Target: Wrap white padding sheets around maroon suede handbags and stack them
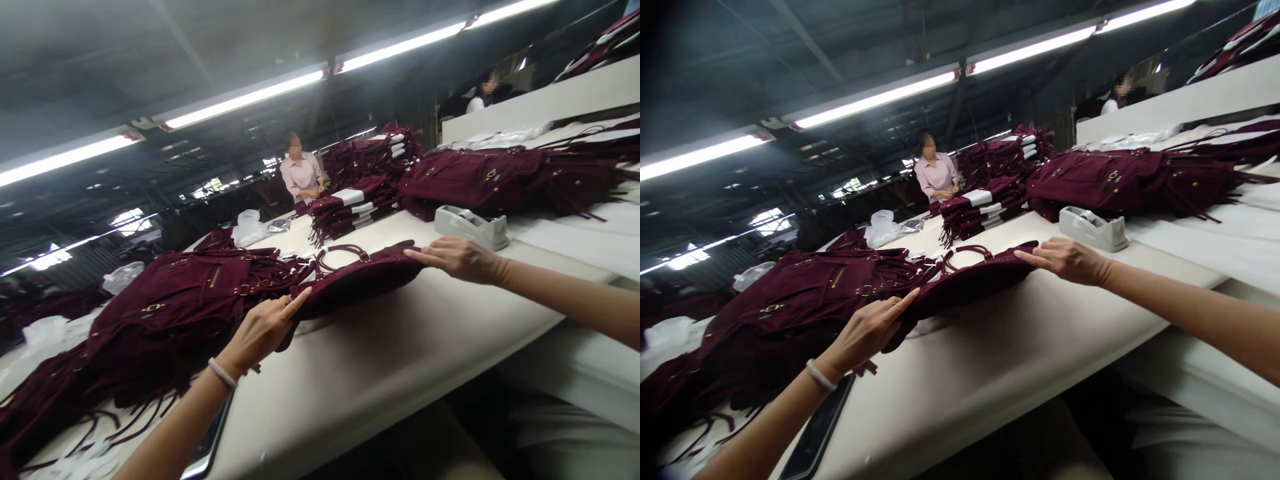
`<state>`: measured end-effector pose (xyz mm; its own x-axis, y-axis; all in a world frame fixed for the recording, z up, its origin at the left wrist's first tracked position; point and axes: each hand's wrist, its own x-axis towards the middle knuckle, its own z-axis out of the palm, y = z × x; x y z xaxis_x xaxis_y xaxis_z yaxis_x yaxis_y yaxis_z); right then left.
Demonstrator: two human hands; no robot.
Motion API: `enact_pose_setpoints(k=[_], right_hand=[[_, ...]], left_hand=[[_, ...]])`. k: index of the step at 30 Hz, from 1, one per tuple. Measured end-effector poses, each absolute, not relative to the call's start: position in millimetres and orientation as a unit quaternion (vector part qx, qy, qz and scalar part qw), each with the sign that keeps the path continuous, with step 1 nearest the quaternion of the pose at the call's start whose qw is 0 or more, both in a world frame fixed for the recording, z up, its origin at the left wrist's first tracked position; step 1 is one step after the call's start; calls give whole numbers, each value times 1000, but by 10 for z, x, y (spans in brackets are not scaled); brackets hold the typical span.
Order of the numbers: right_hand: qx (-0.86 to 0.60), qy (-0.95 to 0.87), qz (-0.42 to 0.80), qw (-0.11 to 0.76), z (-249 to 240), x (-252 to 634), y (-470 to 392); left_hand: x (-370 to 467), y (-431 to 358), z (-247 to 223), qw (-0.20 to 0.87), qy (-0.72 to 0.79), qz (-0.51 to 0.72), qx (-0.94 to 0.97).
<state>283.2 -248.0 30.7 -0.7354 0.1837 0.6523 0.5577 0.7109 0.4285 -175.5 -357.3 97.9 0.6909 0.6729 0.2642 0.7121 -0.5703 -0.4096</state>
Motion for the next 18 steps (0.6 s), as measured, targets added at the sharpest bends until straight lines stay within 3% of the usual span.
enact_pose_setpoints(k=[3, 8, 13, 18], right_hand=[[-155, -903, -318, 244, 218, 2866, -2412], [-198, -906, -285, 242, -537, 2778, -2622], [-207, -909, -265, 247, -591, 2758, -2735], [-227, -900, -276, 249, -499, 2531, -2785]], left_hand=[[-1711, -3785, 455, 239, -400, -38, -884], [-1452, -3994, -340, 280, -444, 3, -851], [-1225, -3856, -334, 330, -386, -8, -862], [-1258, -3666, -286, 230, -396, 1, -889]])
